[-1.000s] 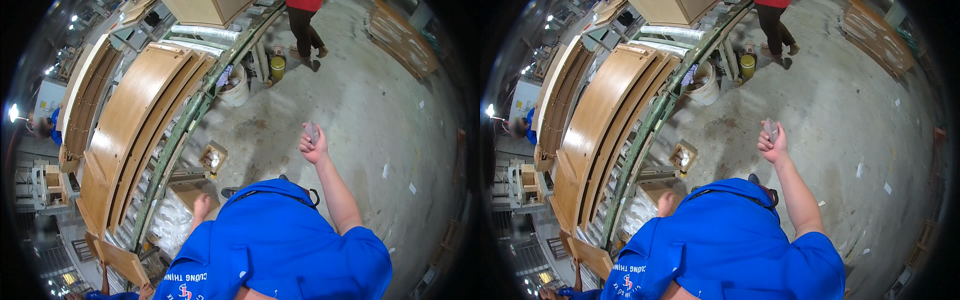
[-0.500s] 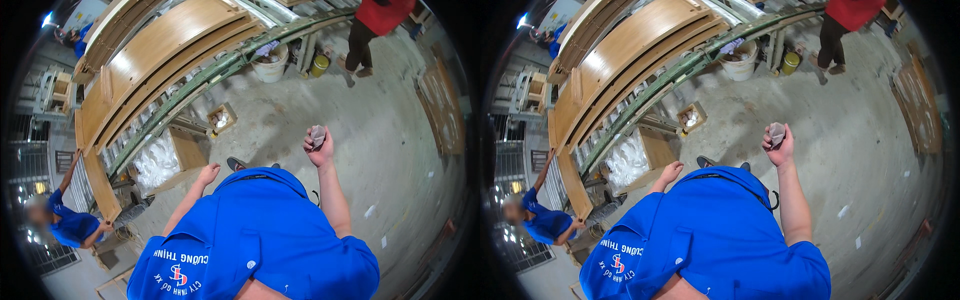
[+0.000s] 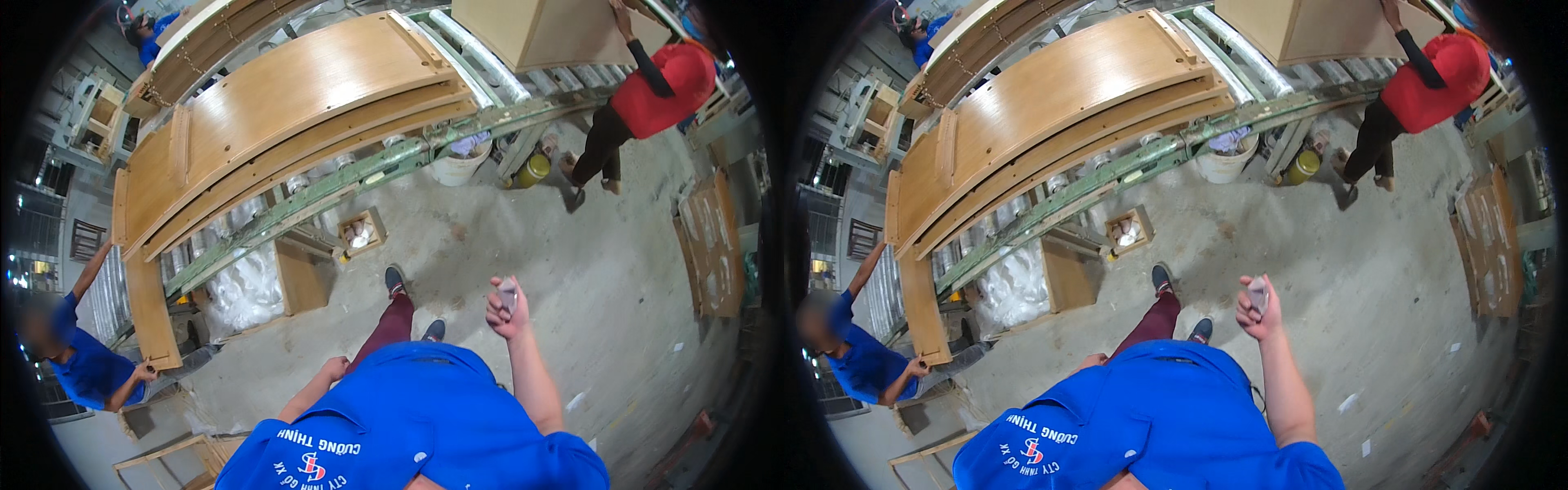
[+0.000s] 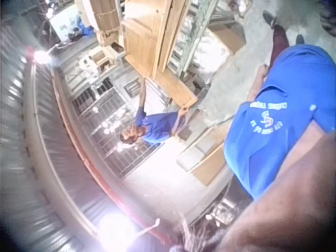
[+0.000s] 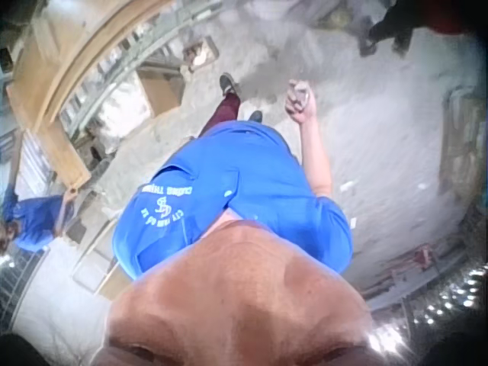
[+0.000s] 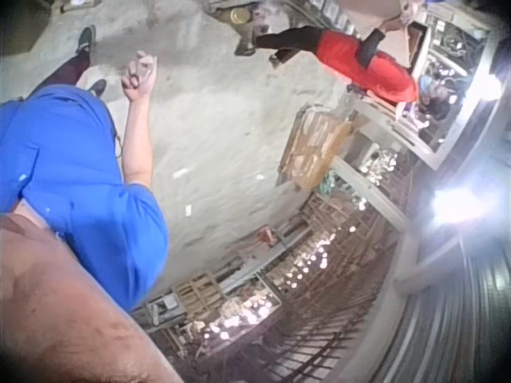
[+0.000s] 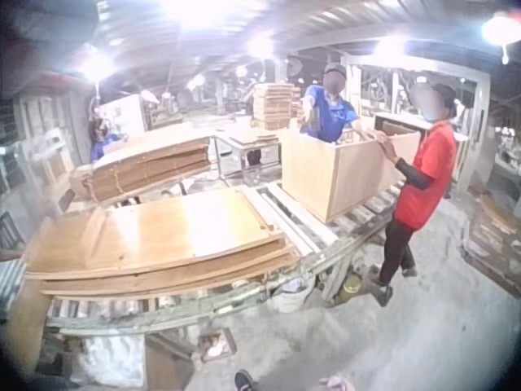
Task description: The person wipes the surface of a large wooden board with a white cloth in a factory setting. They move the board on a roller conveyor, remove a plastic sheet from a stack of wood, and continue wiping various wooden pieces and boards.
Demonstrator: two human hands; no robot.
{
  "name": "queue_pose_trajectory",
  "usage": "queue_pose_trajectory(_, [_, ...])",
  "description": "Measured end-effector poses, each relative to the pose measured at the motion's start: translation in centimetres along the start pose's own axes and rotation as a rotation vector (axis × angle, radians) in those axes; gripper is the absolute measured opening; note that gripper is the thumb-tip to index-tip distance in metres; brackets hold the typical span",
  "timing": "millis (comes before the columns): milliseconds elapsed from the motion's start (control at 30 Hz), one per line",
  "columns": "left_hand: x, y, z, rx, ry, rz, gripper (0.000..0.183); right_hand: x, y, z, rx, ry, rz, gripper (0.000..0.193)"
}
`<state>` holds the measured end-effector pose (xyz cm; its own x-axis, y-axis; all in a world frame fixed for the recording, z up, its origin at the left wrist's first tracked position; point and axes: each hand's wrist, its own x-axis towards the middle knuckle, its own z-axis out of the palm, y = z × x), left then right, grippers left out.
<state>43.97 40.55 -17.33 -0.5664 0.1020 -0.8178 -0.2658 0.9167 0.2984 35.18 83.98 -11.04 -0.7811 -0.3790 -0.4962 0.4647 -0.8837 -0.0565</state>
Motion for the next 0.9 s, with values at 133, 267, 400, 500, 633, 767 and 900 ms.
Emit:
queue_pose_trajectory(133, [7.9, 1.3, -3.4, 0.022, -0.002, 0.110, 0.035, 0.6, -1.2, 0.1, 0.005, 0.055, -0.001, 0.048])
queue_pose_trajectory(267, [18.6, 5.1, -8.1, 0.035, 0.128, 0.264, 0.034, 3.4, -2.2, -1.0, 0.022, 0.114, -0.019, 0.048])
queue_pose_trajectory(400, [30.3, 9.9, -12.1, -0.007, 0.288, 0.357, 0.029, 10.4, -4.7, -2.5, 0.024, 0.085, -0.069, 0.049])
queue_pose_trajectory(500, [39.5, 13.5, -13.6, -0.017, 0.439, 0.349, 0.025, 18.2, -8.0, -4.6, 0.062, 0.025, -0.137, 0.050])
queue_pose_trajectory(633, [50.5, 17.9, -13.9, 0.097, 0.682, 0.441, 0.031, 26.6, -10.8, -7.8, 0.063, -0.025, -0.200, 0.049])
queue_pose_trajectory(767, [60.5, 22.4, -13.6, 0.130, 0.653, 0.302, 0.040, 30.1, -10.7, -15.6, 0.151, -0.075, -0.188, 0.053])
queue_pose_trajectory(900, [70.8, 23.6, -16.2, 0.454, 0.812, 0.137, 0.054, 31.5, -8.2, -24.5, 0.239, -0.040, -0.142, 0.053])
